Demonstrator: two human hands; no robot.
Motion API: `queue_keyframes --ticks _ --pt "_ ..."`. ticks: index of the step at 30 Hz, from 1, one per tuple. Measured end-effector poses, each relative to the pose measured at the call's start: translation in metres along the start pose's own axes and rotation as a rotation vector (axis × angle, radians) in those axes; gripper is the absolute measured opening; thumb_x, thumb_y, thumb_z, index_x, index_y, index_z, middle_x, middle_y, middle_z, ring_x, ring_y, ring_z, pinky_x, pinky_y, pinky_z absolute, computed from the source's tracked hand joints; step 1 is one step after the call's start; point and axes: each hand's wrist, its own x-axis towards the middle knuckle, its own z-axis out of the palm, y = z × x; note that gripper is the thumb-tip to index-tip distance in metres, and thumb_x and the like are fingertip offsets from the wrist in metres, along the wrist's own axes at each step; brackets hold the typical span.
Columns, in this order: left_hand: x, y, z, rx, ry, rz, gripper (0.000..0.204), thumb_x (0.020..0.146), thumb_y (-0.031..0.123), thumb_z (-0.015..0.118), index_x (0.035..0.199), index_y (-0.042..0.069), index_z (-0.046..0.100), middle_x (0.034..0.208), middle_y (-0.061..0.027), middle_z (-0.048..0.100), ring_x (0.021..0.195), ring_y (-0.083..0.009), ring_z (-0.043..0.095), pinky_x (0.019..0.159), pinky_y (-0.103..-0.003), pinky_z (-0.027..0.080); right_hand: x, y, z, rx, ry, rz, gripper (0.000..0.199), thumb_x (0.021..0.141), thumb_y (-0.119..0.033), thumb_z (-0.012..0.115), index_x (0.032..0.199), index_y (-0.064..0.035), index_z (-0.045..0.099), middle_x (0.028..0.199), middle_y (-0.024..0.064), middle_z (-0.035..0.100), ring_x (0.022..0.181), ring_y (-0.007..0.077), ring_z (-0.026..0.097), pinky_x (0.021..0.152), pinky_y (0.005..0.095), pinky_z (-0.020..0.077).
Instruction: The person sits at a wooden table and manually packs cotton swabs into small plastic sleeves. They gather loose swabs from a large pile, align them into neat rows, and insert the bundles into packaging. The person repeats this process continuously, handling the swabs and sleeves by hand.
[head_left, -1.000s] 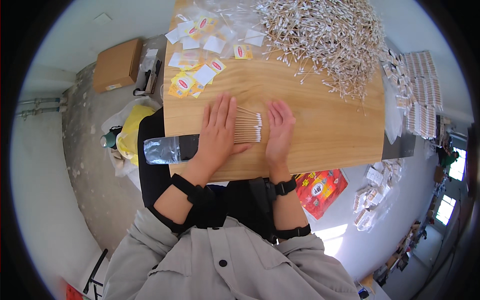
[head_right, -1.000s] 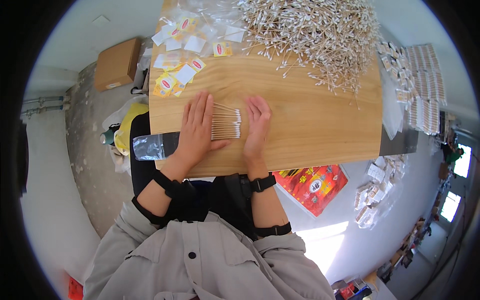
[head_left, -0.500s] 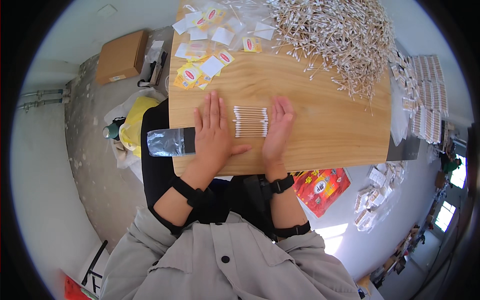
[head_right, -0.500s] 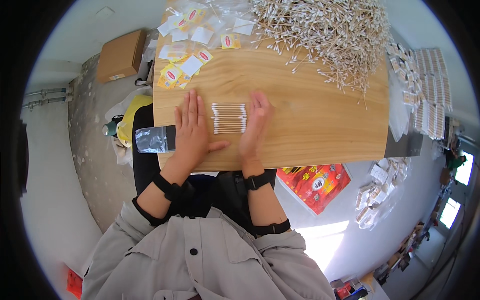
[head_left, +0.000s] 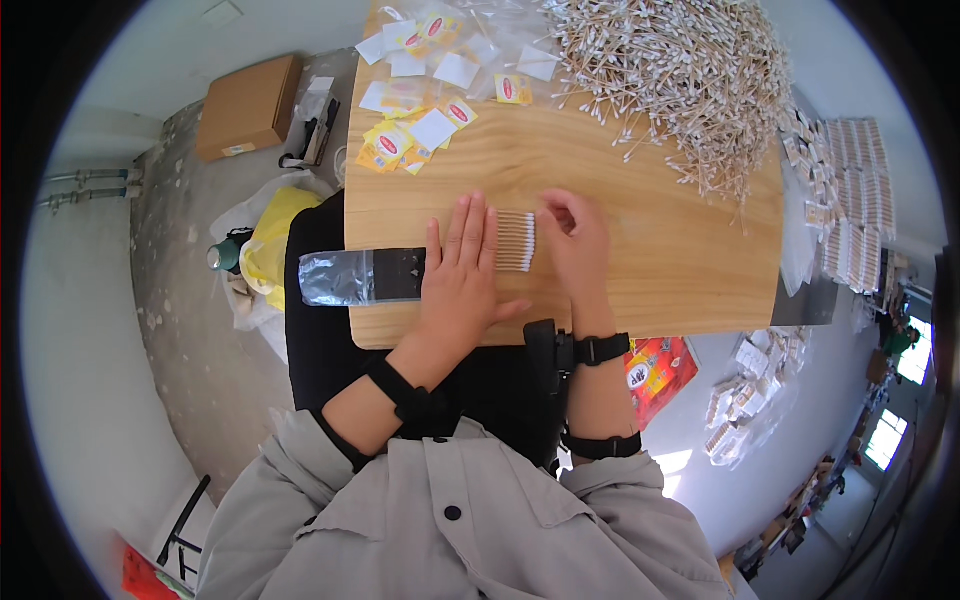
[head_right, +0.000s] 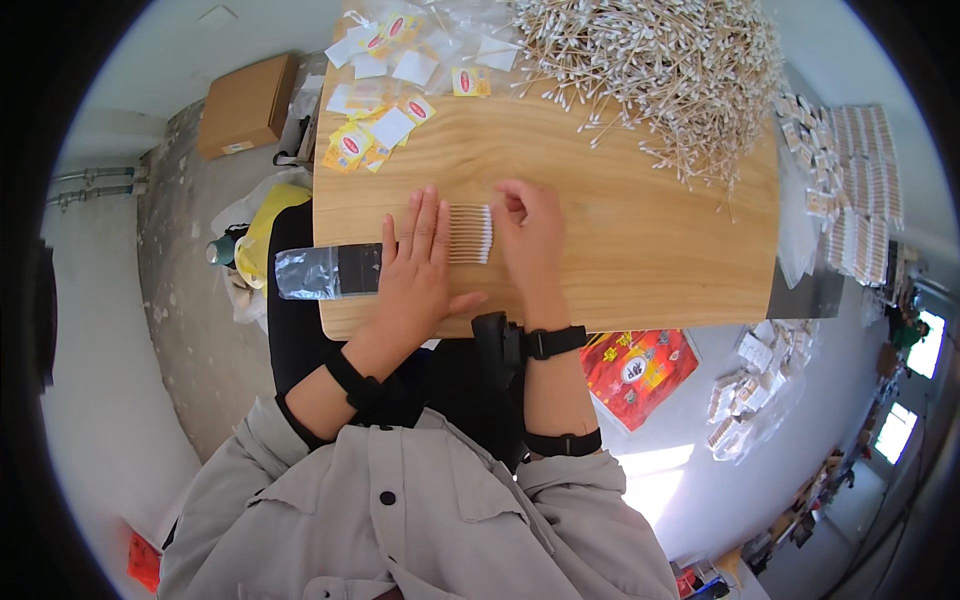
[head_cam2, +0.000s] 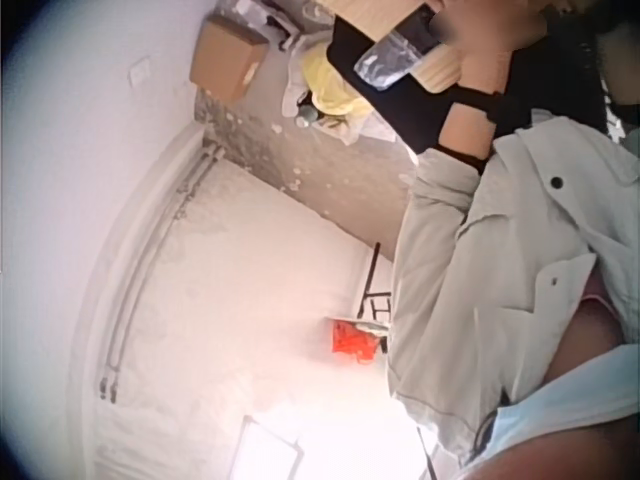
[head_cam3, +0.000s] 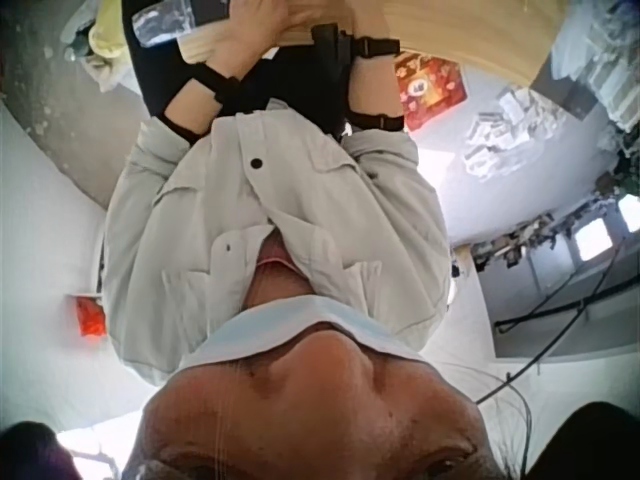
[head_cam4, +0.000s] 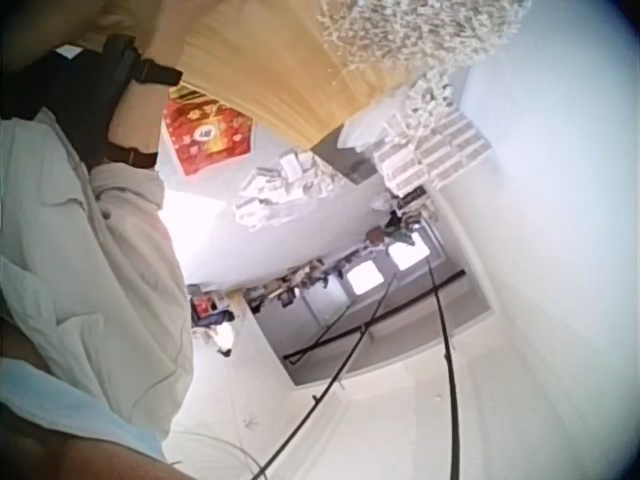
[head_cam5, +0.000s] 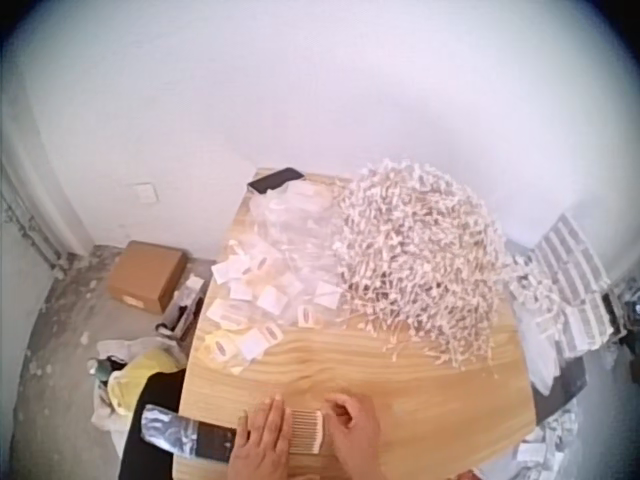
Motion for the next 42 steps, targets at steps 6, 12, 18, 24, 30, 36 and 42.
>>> queue_keyframes --ticks 6,12,18,24,30,36,42 --pt "0.001 -0.002 0.017 0.088 -0.058 -0.017 0.125 0.065 0.071 0.07 0.152 -0.004 0.022 0.163 -0.0183 0.014 0.152 -0.0289 0.012 0.12 -0.054 0.01 0.018 -0.015 -0.007 -0.259 -0.252 -0.006 0.01 0.078 -0.011 0.073 0.088 -0.0094 0.071 0.089 0.0092 0.062 0.08 0.0231 0.064 0.072 0.035 0.0519" --pt "0.0 -0.001 0.018 0.094 -0.049 -0.015 0.123 0.067 0.071 0.069 0.152 -0.004 0.021 0.163 -0.0182 0.014 0.152 -0.0288 0.012 0.12 -0.053 0.01 0.024 -0.015 -0.009 -0.351 -0.286 -0.006 0.009 0.079 -0.013 0.072 0.088 -0.0096 0.071 0.088 0.0096 0.063 0.081 0.025 0.065 0.072 0.0354 0.0522" --pt "-0.001 -0.001 0.019 0.058 -0.055 -0.04 0.122 0.069 0.068 0.069 0.153 -0.004 0.02 0.162 -0.0187 0.014 0.152 -0.0292 0.011 0.121 -0.052 0.009 0.002 0.004 -0.005 -0.011 0.218 0.091 0.021 0.095 -0.018 0.061 0.111 -0.0056 0.065 0.107 0.0115 0.06 0.099 0.0226 0.063 0.083 0.0371 0.052" --pt "-0.004 -0.006 0.016 0.155 -0.059 -0.028 0.119 0.067 0.065 0.072 0.152 -0.004 0.023 0.161 -0.0195 0.018 0.152 -0.0299 0.012 0.122 -0.049 0.009 -0.042 0.002 0.047 0.476 0.085 -0.045 0.039 0.105 -0.022 0.041 0.133 0.0066 0.046 0.135 0.0149 0.046 0.125 0.0261 0.05 0.109 0.0387 0.0372" --pt "-0.02 -0.019 -0.007 0.159 -0.146 -0.026 0.117 0.066 0.062 0.074 0.151 -0.003 0.026 0.161 -0.0195 0.02 0.151 -0.0301 0.017 0.121 -0.049 0.014 -0.059 -0.017 0.053 0.153 0.012 -0.106 0.034 0.102 -0.017 0.049 0.131 0.0013 0.05 0.13 0.0155 0.047 0.122 0.0268 0.051 0.107 0.0385 0.0387" --pt "-0.036 -0.028 -0.002 0.09 -0.029 -0.061 0.12 0.066 0.063 0.074 0.151 -0.003 0.024 0.16 -0.019 0.022 0.15 -0.029 0.019 0.119 -0.053 0.015 -0.035 -0.021 0.024 -0.117 0.206 -0.02 0.039 0.087 -0.001 0.064 0.126 -0.0029 0.056 0.112 0.0153 0.049 0.1 0.0262 0.056 0.084 0.0369 0.0499" --pt "-0.039 -0.03 -0.004 0.08 -0.022 -0.036 0.12 0.066 0.063 0.074 0.152 -0.004 0.023 0.161 -0.0189 0.021 0.15 -0.0294 0.018 0.119 -0.053 0.014 -0.01 0.007 -0.001 -0.397 0.21 -0.148 0.019 0.084 -0.006 0.069 0.103 -0.0065 0.066 0.099 0.0113 0.055 0.086 0.0256 0.061 0.073 0.0343 0.0511"
